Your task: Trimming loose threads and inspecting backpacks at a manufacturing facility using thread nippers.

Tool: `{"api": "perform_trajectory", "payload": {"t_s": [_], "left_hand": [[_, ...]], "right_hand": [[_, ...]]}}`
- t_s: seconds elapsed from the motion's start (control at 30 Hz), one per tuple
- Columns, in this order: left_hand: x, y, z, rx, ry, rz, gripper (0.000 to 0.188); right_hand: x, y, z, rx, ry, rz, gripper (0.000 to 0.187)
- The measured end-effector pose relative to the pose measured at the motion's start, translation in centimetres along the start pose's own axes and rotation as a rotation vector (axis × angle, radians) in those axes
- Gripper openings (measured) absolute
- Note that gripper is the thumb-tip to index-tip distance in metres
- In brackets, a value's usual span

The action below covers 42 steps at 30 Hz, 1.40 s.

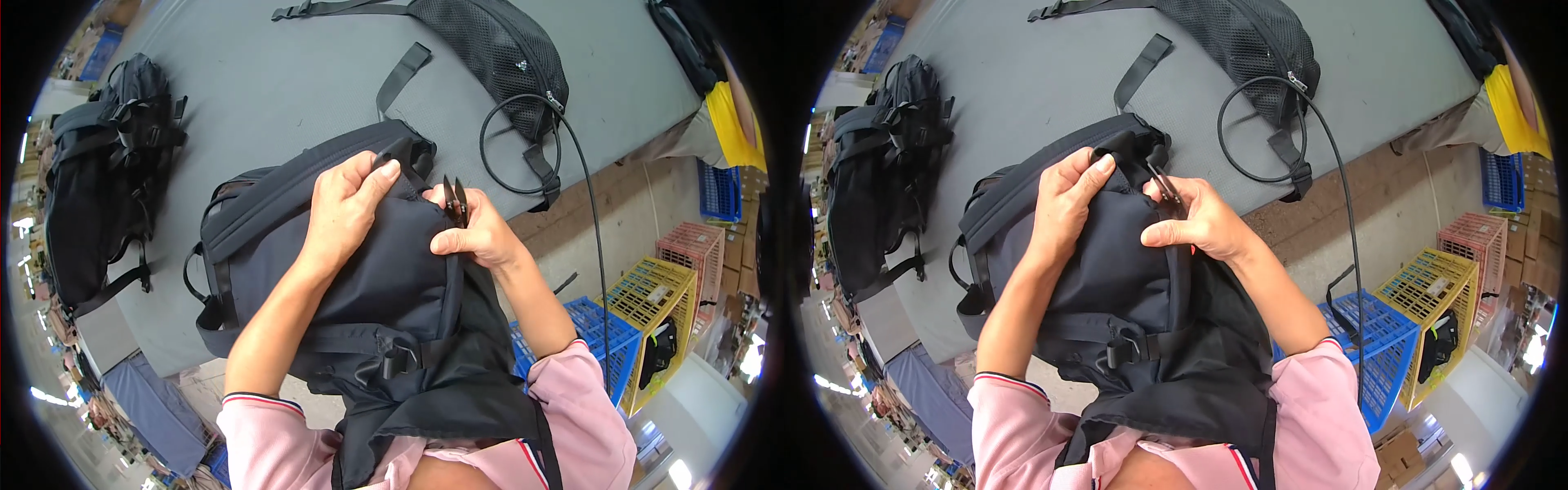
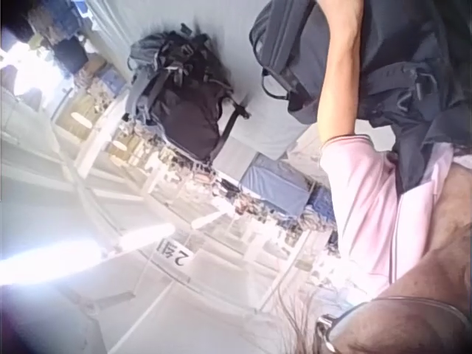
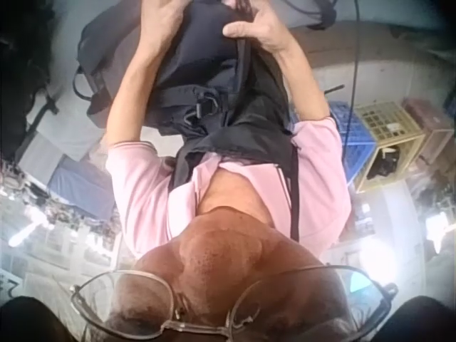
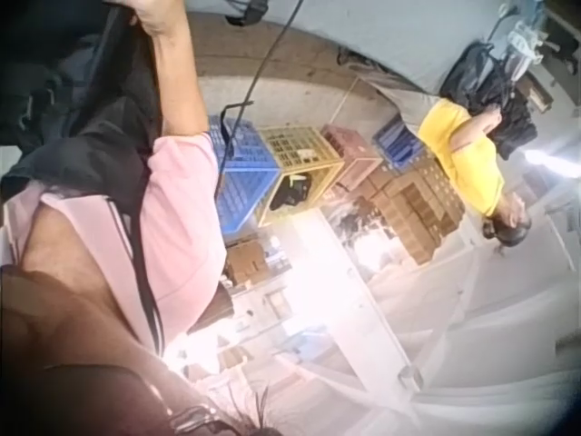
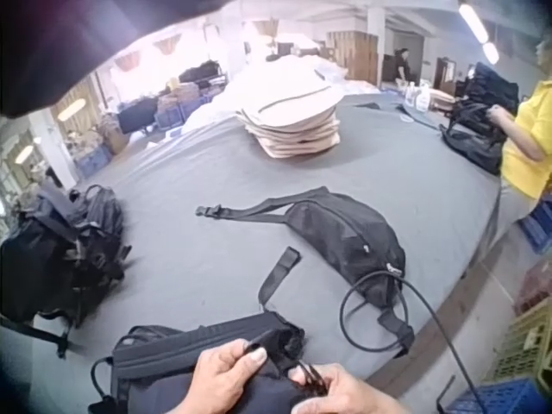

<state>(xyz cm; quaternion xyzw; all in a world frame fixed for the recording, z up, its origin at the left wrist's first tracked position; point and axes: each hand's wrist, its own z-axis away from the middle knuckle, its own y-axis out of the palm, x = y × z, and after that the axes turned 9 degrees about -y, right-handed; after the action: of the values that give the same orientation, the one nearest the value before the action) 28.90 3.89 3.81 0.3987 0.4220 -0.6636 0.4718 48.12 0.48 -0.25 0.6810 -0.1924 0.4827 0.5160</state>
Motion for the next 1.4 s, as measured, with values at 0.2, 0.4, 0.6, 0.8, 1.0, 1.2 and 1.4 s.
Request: {"api": "perform_trajectory", "payload": {"t_s": [0.2,0.4,0.6,0.8,1.0,1.2,1.4], "left_hand": [[-0.5,0.8,0.1,-0.071,0.035,0.108,0.017],[-0.3,0.7,0.2,-0.055,0.051,0.242,0.012],[-0.1,1.1,0.2,-0.077,0.088,0.258,0.013],[0.2,1.0,0.1,-0.124,0.089,0.213,0.014],[0.4,1.1,-0.1,-0.135,0.087,0.194,0.015],[0.7,1.2,-0.2,-0.13,0.075,0.205,0.016],[0.6,1.2,-0.3,-0.136,0.078,0.197,0.017]], "right_hand": [[3.8,1.6,0.2,-0.168,-0.283,0.679,0.031],[8.7,2.1,-0.8,0.079,-0.365,1.409,0.021],[9.3,2.0,-2.0,0.197,-0.434,1.502,0.023],[9.4,2.4,-1.7,0.232,-0.513,1.64,0.022],[8.9,1.3,-1.7,0.157,-0.474,1.499,0.021],[9.0,1.6,-2.6,0.244,-0.493,1.557,0.019],[9.3,1.7,-1.9,0.263,-0.513,1.632,0.019]]}}
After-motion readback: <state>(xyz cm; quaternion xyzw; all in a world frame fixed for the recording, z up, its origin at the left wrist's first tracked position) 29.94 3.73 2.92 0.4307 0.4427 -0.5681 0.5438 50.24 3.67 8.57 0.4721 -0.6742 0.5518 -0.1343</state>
